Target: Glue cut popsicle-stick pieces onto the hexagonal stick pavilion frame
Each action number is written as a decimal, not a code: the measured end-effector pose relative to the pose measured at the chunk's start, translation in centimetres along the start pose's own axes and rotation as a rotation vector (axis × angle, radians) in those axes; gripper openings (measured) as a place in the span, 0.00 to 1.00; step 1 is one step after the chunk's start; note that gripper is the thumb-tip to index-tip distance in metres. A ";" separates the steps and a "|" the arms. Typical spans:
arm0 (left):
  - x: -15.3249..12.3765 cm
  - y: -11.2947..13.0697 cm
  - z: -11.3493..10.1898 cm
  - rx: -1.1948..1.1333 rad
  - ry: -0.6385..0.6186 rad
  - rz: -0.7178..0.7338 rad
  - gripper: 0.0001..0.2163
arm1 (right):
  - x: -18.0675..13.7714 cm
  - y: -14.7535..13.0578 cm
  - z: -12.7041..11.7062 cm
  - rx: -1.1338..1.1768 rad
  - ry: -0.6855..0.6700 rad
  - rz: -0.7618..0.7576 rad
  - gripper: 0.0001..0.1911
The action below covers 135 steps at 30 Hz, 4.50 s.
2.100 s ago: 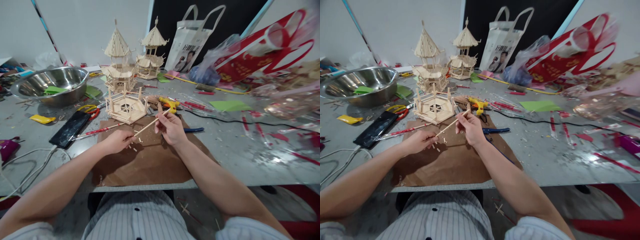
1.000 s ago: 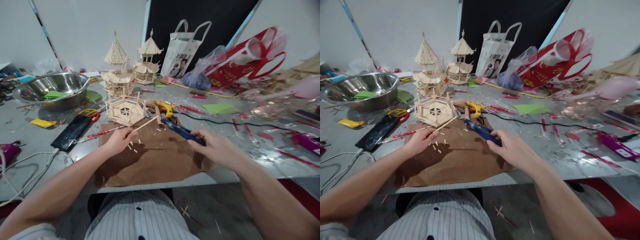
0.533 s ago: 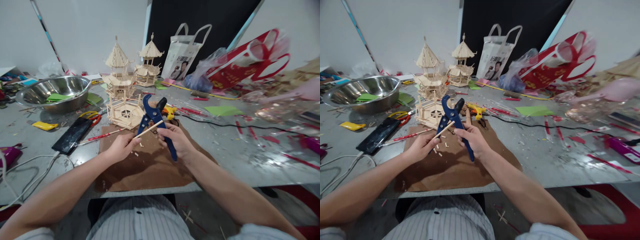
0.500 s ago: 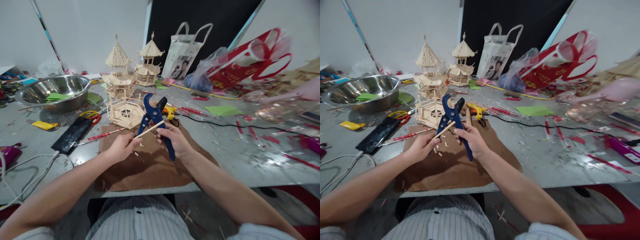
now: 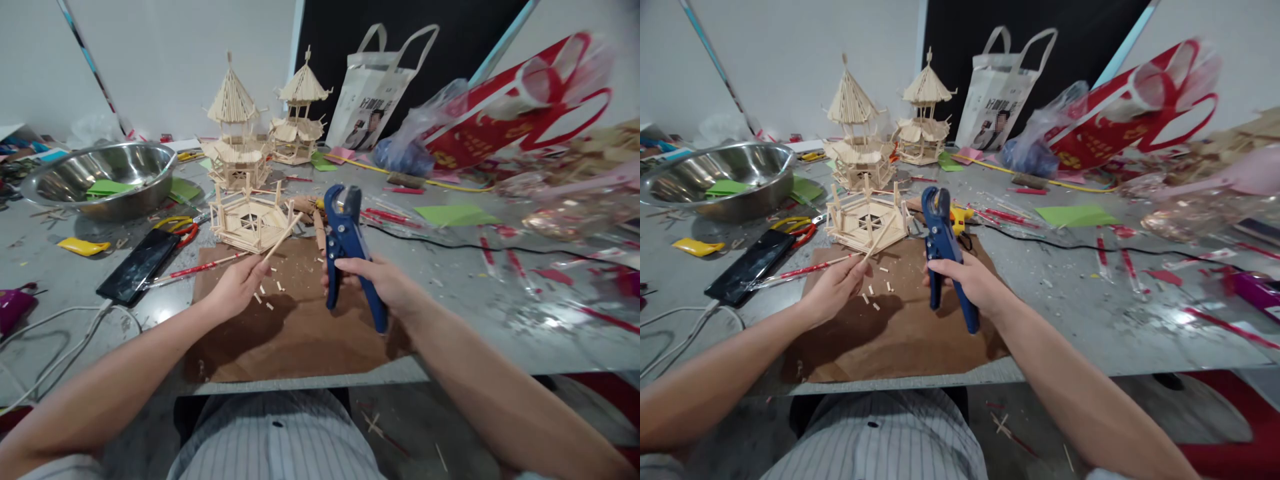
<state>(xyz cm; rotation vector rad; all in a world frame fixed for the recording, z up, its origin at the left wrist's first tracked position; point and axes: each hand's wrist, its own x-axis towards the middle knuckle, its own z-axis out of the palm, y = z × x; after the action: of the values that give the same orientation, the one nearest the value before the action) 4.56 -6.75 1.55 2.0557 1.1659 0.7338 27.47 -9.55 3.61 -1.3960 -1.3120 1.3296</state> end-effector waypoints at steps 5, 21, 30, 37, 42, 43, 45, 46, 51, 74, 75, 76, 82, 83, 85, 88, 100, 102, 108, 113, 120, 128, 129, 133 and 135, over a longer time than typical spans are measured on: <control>0.2 -0.1 0.2 -0.054 -0.025 -0.041 0.18 | -0.8 0.4 -0.5 -0.668 0.071 -0.040 0.19; 0.1 0.4 0.3 0.024 -0.147 -0.010 0.18 | -0.8 -0.1 1.4 -0.971 0.088 -0.146 0.24; 0.2 0.3 0.2 0.020 -0.153 0.003 0.18 | -0.8 -0.2 1.4 -0.988 0.057 -0.154 0.21; 0.2 0.4 0.2 0.030 -0.168 0.001 0.19 | -0.8 0.0 1.2 -0.978 0.060 -0.157 0.21; 0.2 0.5 0.2 0.014 -0.183 -0.013 0.18 | -0.8 0.1 1.2 -0.998 0.067 -0.155 0.20; 0.2 0.5 0.2 0.010 -0.186 -0.018 0.18 | -0.9 0.1 1.2 -1.002 0.066 -0.155 0.20; 0.2 0.5 0.2 0.005 -0.192 -0.022 0.17 | -0.9 0.0 1.3 -1.011 0.065 -0.158 0.19; 0.2 0.5 0.2 0.006 -0.197 -0.020 0.17 | -0.9 0.0 1.3 -1.016 0.063 -0.161 0.19; 0.2 0.4 0.4 0.020 -0.190 -0.006 0.18 | -0.7 0.0 1.3 -1.035 0.070 -0.152 0.16; 1.2 -1.7 1.9 0.315 -0.327 -0.092 0.12 | 1.5 1.3 1.8 -0.567 -0.234 0.387 0.14; 1.2 -1.7 1.9 0.316 -0.322 -0.099 0.12 | 1.5 1.4 1.8 -0.567 -0.242 0.382 0.14; 1.2 -1.7 2.0 0.313 -0.318 -0.107 0.12 | 1.6 1.4 1.8 -0.565 -0.248 0.380 0.14; 1.5 -1.9 1.9 0.337 -0.303 -0.104 0.13 | 1.9 2.0 2.2 -0.590 -0.173 0.383 0.16; 1.5 -1.9 1.8 0.360 -0.302 -0.099 0.13 | 1.8 1.9 2.2 -0.573 -0.194 0.399 0.15; 1.5 -1.8 1.4 0.402 -0.292 -0.091 0.13 | 1.6 1.5 2.1 -0.514 -0.253 0.444 0.14; 1.2 -1.5 0.5 0.455 -0.258 -0.096 0.14 | 1.1 0.8 1.2 -0.569 -0.313 0.426 0.16; 1.5 -2.5 -0.6 0.977 -0.098 -0.123 0.15 | 0.3 5.5 -3.5 -1.511 0.153 -0.119 0.32; 1.4 -2.8 -0.4 0.998 -0.099 -0.103 0.15 | 0.0 6.0 -3.2 -1.545 0.189 -0.177 0.34; 1.2 -2.5 -0.1 1.065 -0.069 -0.047 0.15 | 2.0 1.9 -4.3 -1.455 0.151 -0.354 0.24; 1.0 -2.3 0.0 1.027 -0.047 0.003 0.15 | 10.8 -2.5 -6.5 -1.410 0.266 -0.419 0.19; 1.0 -3.0 0.1 0.975 -0.040 0.046 0.14 | 20.6 -3.5 -6.4 -1.572 0.114 -0.333 0.18; 1.0 -2.9 0.3 0.961 -0.069 0.008 0.15 | 23.5 -2.5 -4.8 -1.820 -0.023 -0.492 0.10; 0.9 -2.9 0.3 0.961 -0.072 0.011 0.15 | 23.8 -2.4 -4.7 -1.833 -0.021 -0.492 0.09; 0.9 -2.7 0.2 0.970 -0.097 0.008 0.15 | 24.5 -1.7 -4.4 -1.860 -0.035 -0.520 0.10; 0.9 -2.6 0.2 0.972 -0.100 0.003 0.14 | 24.7 -1.5 -4.2 -1.869 -0.040 -0.530 0.10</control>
<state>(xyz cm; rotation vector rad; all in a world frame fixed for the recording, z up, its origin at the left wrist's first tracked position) 3.77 -5.00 -0.44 2.8036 1.6520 0.0076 29.33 15.42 1.48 -1.6791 -2.8282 -0.6562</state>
